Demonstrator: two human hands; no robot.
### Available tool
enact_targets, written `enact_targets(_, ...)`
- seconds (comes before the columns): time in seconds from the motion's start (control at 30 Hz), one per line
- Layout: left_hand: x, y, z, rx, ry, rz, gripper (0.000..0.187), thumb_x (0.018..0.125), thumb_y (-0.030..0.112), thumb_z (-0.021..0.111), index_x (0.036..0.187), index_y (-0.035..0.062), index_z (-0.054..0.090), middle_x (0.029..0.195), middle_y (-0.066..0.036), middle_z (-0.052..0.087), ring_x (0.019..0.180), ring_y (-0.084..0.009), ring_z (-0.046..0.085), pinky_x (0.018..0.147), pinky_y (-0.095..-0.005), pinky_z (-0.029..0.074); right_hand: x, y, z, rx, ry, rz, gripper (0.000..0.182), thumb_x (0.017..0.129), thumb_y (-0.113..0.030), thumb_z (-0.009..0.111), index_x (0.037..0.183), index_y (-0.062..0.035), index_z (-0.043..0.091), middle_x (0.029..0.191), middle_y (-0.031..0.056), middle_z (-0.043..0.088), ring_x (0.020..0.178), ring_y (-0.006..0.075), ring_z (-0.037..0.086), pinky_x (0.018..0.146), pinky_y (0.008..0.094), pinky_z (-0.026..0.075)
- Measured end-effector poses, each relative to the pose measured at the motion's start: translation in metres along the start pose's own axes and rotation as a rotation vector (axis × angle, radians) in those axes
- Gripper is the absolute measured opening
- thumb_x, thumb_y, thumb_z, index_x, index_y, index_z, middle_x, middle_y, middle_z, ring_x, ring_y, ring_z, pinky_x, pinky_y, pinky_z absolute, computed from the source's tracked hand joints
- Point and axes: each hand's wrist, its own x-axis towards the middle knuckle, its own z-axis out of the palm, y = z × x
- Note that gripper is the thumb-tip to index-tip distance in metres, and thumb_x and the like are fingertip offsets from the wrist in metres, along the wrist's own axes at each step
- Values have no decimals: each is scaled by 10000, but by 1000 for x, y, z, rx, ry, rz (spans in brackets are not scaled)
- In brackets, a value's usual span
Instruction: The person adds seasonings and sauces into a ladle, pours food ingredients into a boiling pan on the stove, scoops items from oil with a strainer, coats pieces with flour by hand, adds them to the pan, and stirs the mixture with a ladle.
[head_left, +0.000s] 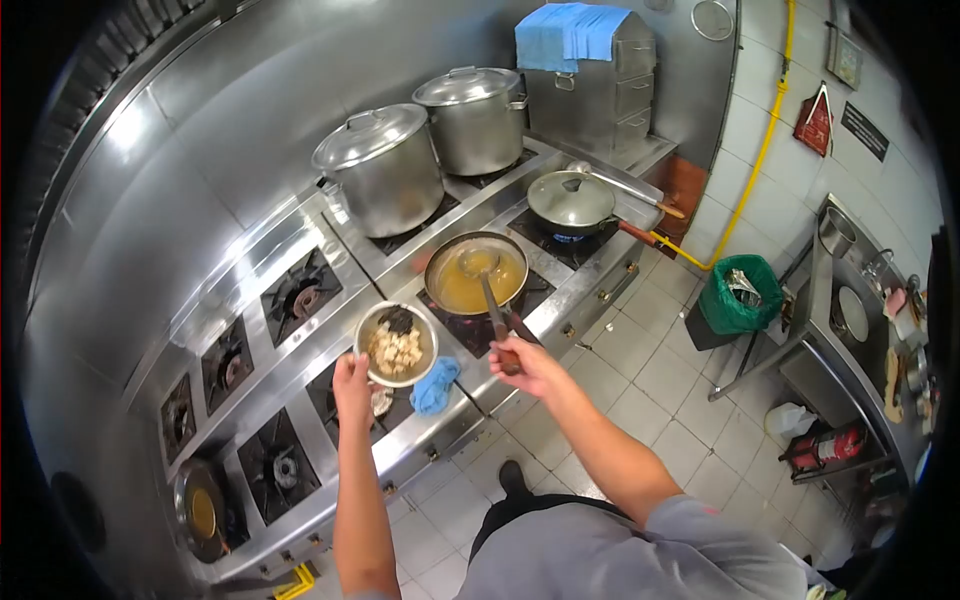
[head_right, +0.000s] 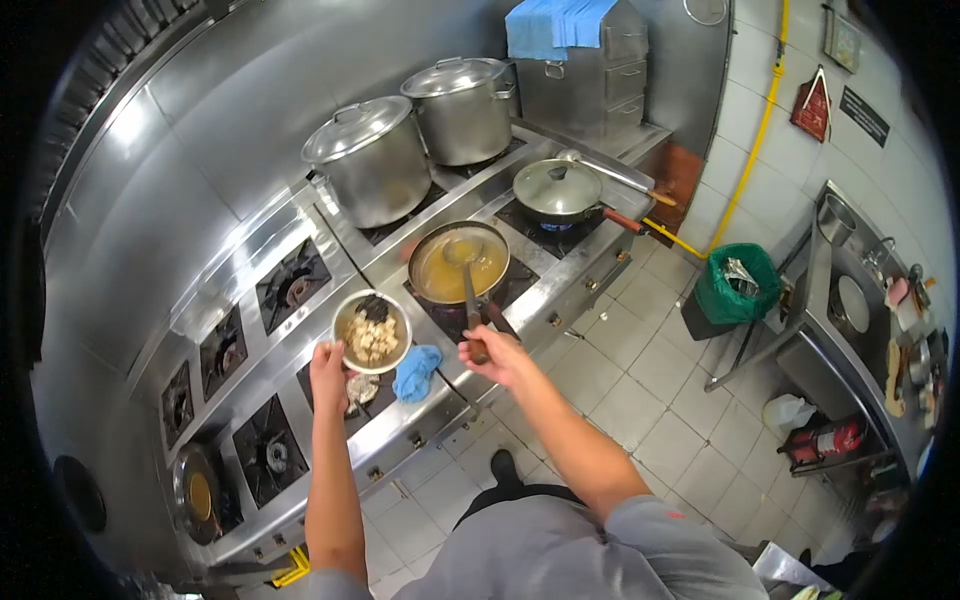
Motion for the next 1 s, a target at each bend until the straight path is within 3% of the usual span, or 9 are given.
enact_targets(0.2,155,-21,100,331,-205,288,104,852,89,605,879,26,528,929,-93,621,741,-218,624,553,-326,527,-68,-35,-2,-508,121,-3,214,837,-99,625,1004,-17,519,741,39,544,538,113,545,456,261,461)
enact_targets(0.27,185,-29,132,664,-161,845,162,804,66,618,931,5,538,998,-158,615,877,-338,610,725,-402,510,-85,-34,2,-536,96,-21,286,845,-119,633,1062,-18,476,747,23,506,548,111,548,460,270,467)
enact_targets(0.4,198,-21,185,787,-358,717,234,791,62,603,1019,23,569,1111,-162,595,1011,-376,559,852,-433,464,-103,-16,12,-404,82,-22,260,863,-110,606,1076,-42,472,771,19,511,563,108,547,471,257,458)
enact_targets(0.57,210,-43,208,876,-525,897,191,821,66,557,1006,22,566,1217,-121,569,1076,-345,538,888,-420,464,-103,-12,28,-180,130,-21,231,876,-133,599,1070,-58,498,770,16,523,584,100,538,497,247,447)
enact_targets(0.77,234,-34,204,824,-406,999,158,838,61,566,990,17,564,1282,-98,544,1091,-339,533,907,-402,459,-94,-13,26,-377,124,-19,287,851,-112,579,1108,-20,488,790,35,516,571,115,529,473,276,436)
enact_targets(0.83,244,-33,200,774,-377,973,149,846,63,570,987,13,562,1268,-122,551,1093,-349,533,923,-407,450,-101,-17,33,-668,147,-80,464,851,-121,551,1281,-2,423,792,41,518,540,94,517,442,255,424)
enact_targets(0.9,251,-29,196,658,-302,953,157,842,53,577,992,10,557,1233,-155,566,1092,-363,534,938,-415,439,-103,-15,16,-904,177,24,607,817,-96,535,1385,2,343,859,115,564,672,187,602,565,321,497)
enact_targets(0.97,255,-28,191,602,-251,907,100,833,46,589,904,-1,537,1201,-188,575,1078,-376,536,923,-420,434,-106,2,-5,-1558,431,-576,649,771,-62,516,1394,-11,342,1001,203,573,905,313,604,771,391,496)
enact_targets(1.0,261,-33,189,596,-267,853,120,828,59,601,850,-9,505,1181,-196,583,1048,-385,549,891,-413,444,-120,-10,12,-1480,471,-366,691,739,-31,511,1408,-34,339,1090,234,536,1058,387,519,905,423,430)
